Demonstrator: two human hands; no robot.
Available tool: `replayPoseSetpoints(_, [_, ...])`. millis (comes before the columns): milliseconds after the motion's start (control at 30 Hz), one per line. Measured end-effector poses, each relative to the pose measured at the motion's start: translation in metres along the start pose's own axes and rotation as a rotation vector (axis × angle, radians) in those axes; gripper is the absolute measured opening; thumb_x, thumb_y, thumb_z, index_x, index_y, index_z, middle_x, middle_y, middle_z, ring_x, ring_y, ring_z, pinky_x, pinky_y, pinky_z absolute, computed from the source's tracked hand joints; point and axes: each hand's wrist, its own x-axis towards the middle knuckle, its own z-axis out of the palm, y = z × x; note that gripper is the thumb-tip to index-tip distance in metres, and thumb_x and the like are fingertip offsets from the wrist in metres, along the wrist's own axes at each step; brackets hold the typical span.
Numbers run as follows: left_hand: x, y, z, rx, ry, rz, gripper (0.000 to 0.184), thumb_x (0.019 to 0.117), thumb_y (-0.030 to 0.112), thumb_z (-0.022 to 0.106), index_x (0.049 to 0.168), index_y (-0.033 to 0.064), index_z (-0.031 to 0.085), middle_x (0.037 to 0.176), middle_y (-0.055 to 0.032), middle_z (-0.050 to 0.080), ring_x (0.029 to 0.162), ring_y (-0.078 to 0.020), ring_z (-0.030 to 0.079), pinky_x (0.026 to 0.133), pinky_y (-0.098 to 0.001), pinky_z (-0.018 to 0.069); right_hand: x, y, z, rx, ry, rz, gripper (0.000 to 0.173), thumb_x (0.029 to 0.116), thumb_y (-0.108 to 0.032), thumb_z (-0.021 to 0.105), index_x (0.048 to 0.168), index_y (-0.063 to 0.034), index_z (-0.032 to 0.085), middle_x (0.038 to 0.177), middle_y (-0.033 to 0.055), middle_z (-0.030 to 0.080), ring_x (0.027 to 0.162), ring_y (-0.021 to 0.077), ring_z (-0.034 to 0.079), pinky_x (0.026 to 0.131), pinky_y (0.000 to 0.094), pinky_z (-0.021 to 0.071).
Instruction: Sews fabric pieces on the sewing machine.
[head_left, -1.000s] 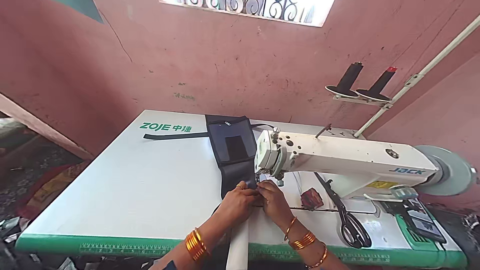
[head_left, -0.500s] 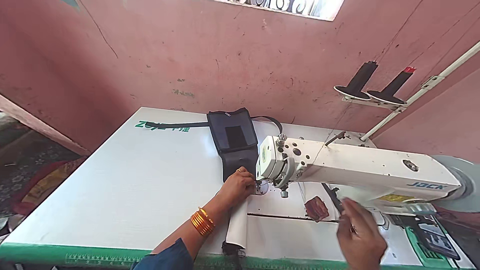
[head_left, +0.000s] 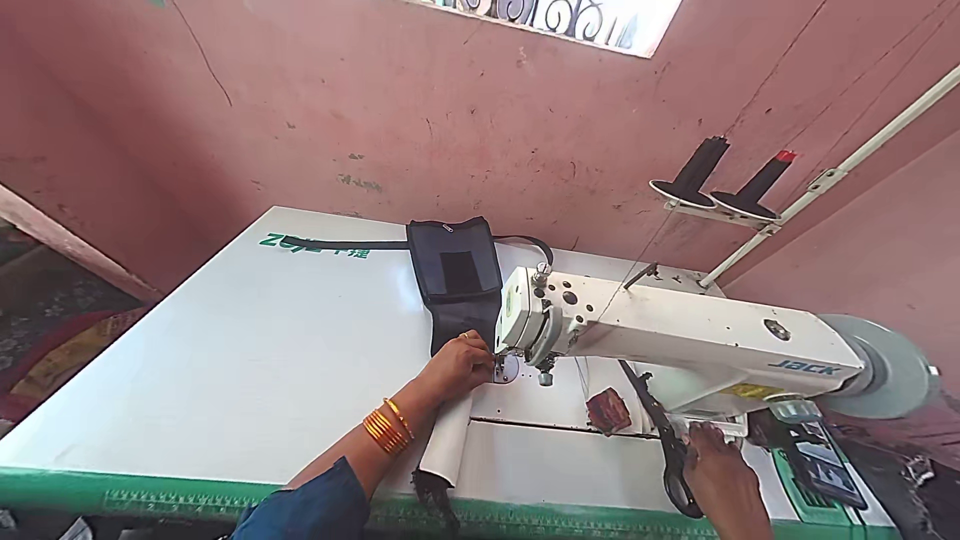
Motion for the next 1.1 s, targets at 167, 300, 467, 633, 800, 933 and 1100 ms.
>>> replayPoseSetpoints(167, [-0.022,0.016,0.007,-0.008,0.023,0.032,0.015,0.0824,0.004,0.064,0.083,0.002,0.079,0.099,-0.0092,0.078,0.102,-0.0247,0.072,0.095,-0.0379,0.0539,0.0,0.002,0.0,0.009,-0.043,0.011,0.03,0.0988,0.005,0.053,0.124,0.0165,0.064,0.134,0.038,0.058,0.133,0.0528,0.053,0.115,0.0658,0.0323])
replayPoseSetpoints(300, [-0.038,0.028,0.01,-0.028,0.039,0.026,0.012,0.0806,0.002,0.067,0.083,0.0024,0.079,0.098,-0.009,0.078,0.102,-0.0234,0.072,0.095,-0.0368,0.0543,0.0,0.003,-0.003,0.02,-0.015,0.005,0.028,0.0995,0.003,0.054,0.122,0.0173,0.064,0.134,0.0383,0.058,0.134,0.0534,0.051,0.117,0.0654,0.0307])
replayPoseSetpoints(467, [-0.039,0.029,0.011,-0.009,0.039,0.014,0.013,0.081,0.002,0.067,0.085,0.0028,0.08,0.1,-0.009,0.078,0.103,-0.0243,0.071,0.096,-0.037,0.0538,-0.006,0.009,-0.019,0.12,0.366,-0.14,0.034,0.0971,0.0,0.05,0.122,0.0183,0.064,0.133,0.0385,0.059,0.13,0.0577,0.053,0.112,0.0686,0.0353])
replayPoseSetpoints(633, [-0.014,0.019,0.006,0.026,0.038,-0.066,0.015,0.0867,0.003,0.065,0.089,0.0012,0.08,0.103,-0.0119,0.078,0.107,-0.0288,0.07,0.1,-0.042,0.0509,-0.034,-0.012,-0.016,0.276,0.336,-0.225,0.03,0.093,0.001,0.057,0.116,0.0178,0.068,0.13,0.0394,0.06,0.125,0.0598,0.055,0.108,0.069,0.0411])
replayPoseSetpoints(800, [0.004,0.019,0.001,0.121,0.078,-0.347,0.02,0.0926,0.008,0.061,0.098,0.0005,0.079,0.11,-0.0162,0.073,0.112,-0.0327,0.066,0.102,-0.0463,0.0484,-0.051,-0.026,-0.027,0.197,-0.098,-0.044,0.03,0.093,0.007,0.057,0.119,0.0143,0.068,0.131,0.0372,0.061,0.125,0.0538,0.058,0.108,0.0611,0.0438])
replayPoseSetpoints(933, [-0.002,0.029,-0.01,0.172,0.133,-0.616,0.022,0.0939,0.014,0.062,0.103,-0.001,0.074,0.107,-0.0191,0.068,0.101,-0.0329,0.067,0.092,-0.0474,0.0534,-0.041,-0.009,-0.03,0.293,-0.227,0.088,0.043,0.0877,0.004,0.067,0.13,0.0098,0.064,0.115,0.0324,0.066,0.108,0.0456,0.065,0.098,0.058,0.0496])
replayPoseSetpoints(1100, [-0.025,0.041,-0.019,0.223,0.092,-0.706,0.034,0.0976,0.028,0.062,0.121,0.0063,0.073,0.115,-0.0168,0.07,0.103,-0.0342,0.069,0.09,-0.0532,0.0538,-0.08,-0.028,-0.019,1.391,-0.206,0.225,0.055,0.0905,0.009,0.048,0.144,0.0086,0.036,0.101,0.0044,0.073,0.076,0.0127,0.072,0.066,0.0308,0.0619])
